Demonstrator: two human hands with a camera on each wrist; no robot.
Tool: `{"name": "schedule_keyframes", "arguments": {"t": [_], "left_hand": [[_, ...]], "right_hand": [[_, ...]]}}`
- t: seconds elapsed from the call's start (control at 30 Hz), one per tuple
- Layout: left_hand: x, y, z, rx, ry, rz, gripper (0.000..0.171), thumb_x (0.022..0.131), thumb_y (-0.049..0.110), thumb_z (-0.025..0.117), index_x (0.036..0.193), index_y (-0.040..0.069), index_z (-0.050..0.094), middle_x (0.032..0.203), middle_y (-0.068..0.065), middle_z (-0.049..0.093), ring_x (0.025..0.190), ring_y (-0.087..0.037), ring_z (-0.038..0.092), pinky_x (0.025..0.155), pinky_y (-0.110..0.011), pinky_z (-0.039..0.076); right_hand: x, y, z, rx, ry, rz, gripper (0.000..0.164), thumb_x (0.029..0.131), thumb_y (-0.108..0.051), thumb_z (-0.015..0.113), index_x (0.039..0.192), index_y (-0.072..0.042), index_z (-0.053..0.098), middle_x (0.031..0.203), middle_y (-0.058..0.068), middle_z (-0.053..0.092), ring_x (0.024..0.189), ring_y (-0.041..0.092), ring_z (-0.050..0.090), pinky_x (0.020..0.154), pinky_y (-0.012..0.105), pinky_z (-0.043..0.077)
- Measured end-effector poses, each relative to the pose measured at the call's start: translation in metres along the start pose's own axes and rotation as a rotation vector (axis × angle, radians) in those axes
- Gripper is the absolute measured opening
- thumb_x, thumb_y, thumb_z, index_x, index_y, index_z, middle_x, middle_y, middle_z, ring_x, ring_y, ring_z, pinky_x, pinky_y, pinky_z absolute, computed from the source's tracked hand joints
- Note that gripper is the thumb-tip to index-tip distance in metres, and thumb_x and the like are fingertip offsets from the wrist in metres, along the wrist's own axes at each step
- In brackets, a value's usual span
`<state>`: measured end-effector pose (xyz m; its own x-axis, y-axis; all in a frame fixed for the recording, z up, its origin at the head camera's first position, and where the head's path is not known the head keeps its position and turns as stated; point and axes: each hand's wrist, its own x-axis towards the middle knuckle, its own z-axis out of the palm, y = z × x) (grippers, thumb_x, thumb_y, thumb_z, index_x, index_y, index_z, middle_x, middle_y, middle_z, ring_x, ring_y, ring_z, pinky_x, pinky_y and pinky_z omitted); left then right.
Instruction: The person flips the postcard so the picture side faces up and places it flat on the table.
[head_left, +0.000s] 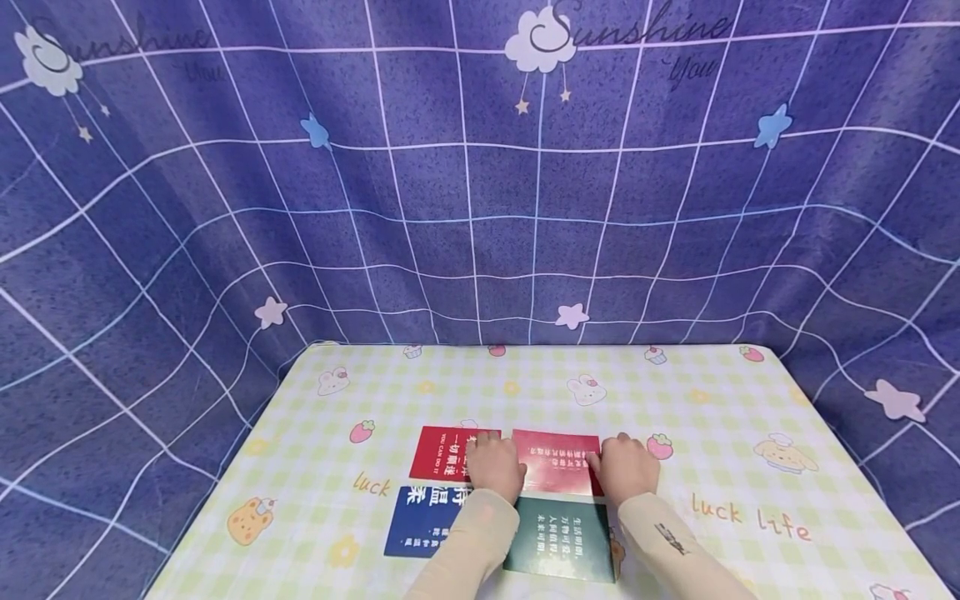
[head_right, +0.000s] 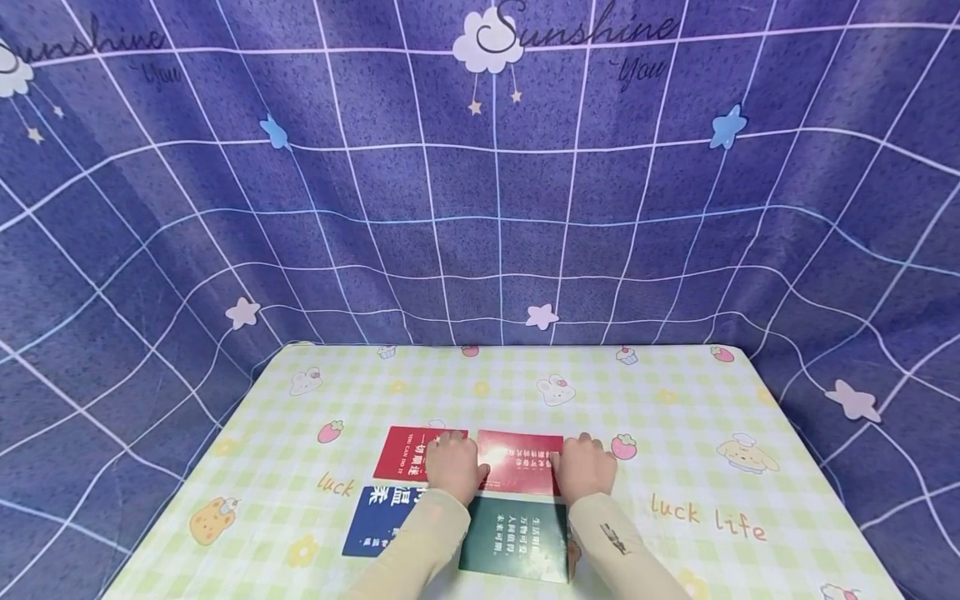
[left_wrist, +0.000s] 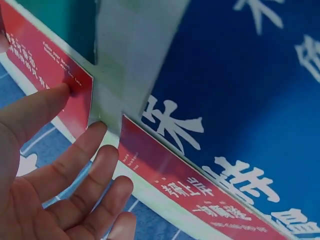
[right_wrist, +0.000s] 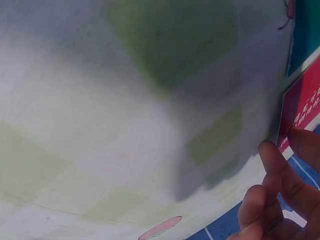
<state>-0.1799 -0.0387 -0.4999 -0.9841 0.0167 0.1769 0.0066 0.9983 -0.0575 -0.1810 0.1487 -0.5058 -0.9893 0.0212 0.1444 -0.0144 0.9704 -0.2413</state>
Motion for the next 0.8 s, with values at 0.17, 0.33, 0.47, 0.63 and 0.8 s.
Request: {"name": "schedule_keyframes", "arguments": {"t": [0.17, 0.33, 0.47, 0.63, 0.8], "left_hand": [[-0.001, 0.004, -0.002, 0.052, -0.024, 0.011, 0.04, 0.079, 0.044, 0.084, 0.104, 0.013, 0.079, 0.101, -0.006, 0.072, 0.1, -0.023, 0.062, 0.093, -0.043, 0.05], [-0.001, 0.004, -0.002, 0.055, -0.025, 0.007, 0.041, 0.079, 0.044, 0.084, 0.106, 0.013, 0.079, 0.101, -0.006, 0.072, 0.1, -0.023, 0.062, 0.094, -0.043, 0.049], [-0.001, 0.003, 0.0, 0.033, -0.021, 0.003, 0.042, 0.079, 0.043, 0.085, 0.107, 0.012, 0.078, 0.102, -0.007, 0.071, 0.1, -0.024, 0.062, 0.095, -0.043, 0.049], [-0.002, 0.001, -0.001, -0.014, 0.008, -0.003, 0.04, 0.079, 0.04, 0.084, 0.105, 0.011, 0.077, 0.101, -0.007, 0.071, 0.099, -0.024, 0.063, 0.093, -0.044, 0.05], [-0.001, -0.003, -0.004, -0.056, 0.069, -0.01, 0.037, 0.08, 0.038, 0.083, 0.101, 0.008, 0.077, 0.097, -0.008, 0.072, 0.096, -0.025, 0.064, 0.09, -0.044, 0.051]], "right_hand": [[0.0, -0.001, 0.003, -0.04, 0.024, -0.015, 0.028, 0.089, -0.029, 0.079, 0.081, -0.003, 0.071, 0.07, 0.008, 0.056, 0.065, 0.027, 0.06, 0.059, 0.044, 0.053], [0.001, -0.001, 0.003, -0.036, 0.017, -0.02, 0.028, 0.088, -0.029, 0.08, 0.081, -0.004, 0.071, 0.07, 0.008, 0.056, 0.065, 0.026, 0.059, 0.059, 0.043, 0.052], [0.001, 0.001, 0.005, -0.014, 0.007, -0.026, 0.028, 0.088, -0.029, 0.08, 0.084, -0.004, 0.071, 0.071, 0.008, 0.056, 0.064, 0.024, 0.057, 0.058, 0.042, 0.051], [0.001, 0.01, 0.004, 0.047, -0.025, -0.017, 0.029, 0.089, -0.032, 0.079, 0.081, -0.006, 0.069, 0.071, 0.007, 0.053, 0.062, 0.022, 0.053, 0.056, 0.041, 0.048], [0.002, 0.019, -0.005, 0.109, -0.018, 0.002, 0.028, 0.092, -0.032, 0.075, 0.085, -0.005, 0.07, 0.076, 0.007, 0.057, 0.065, 0.024, 0.056, 0.058, 0.045, 0.05]]}}
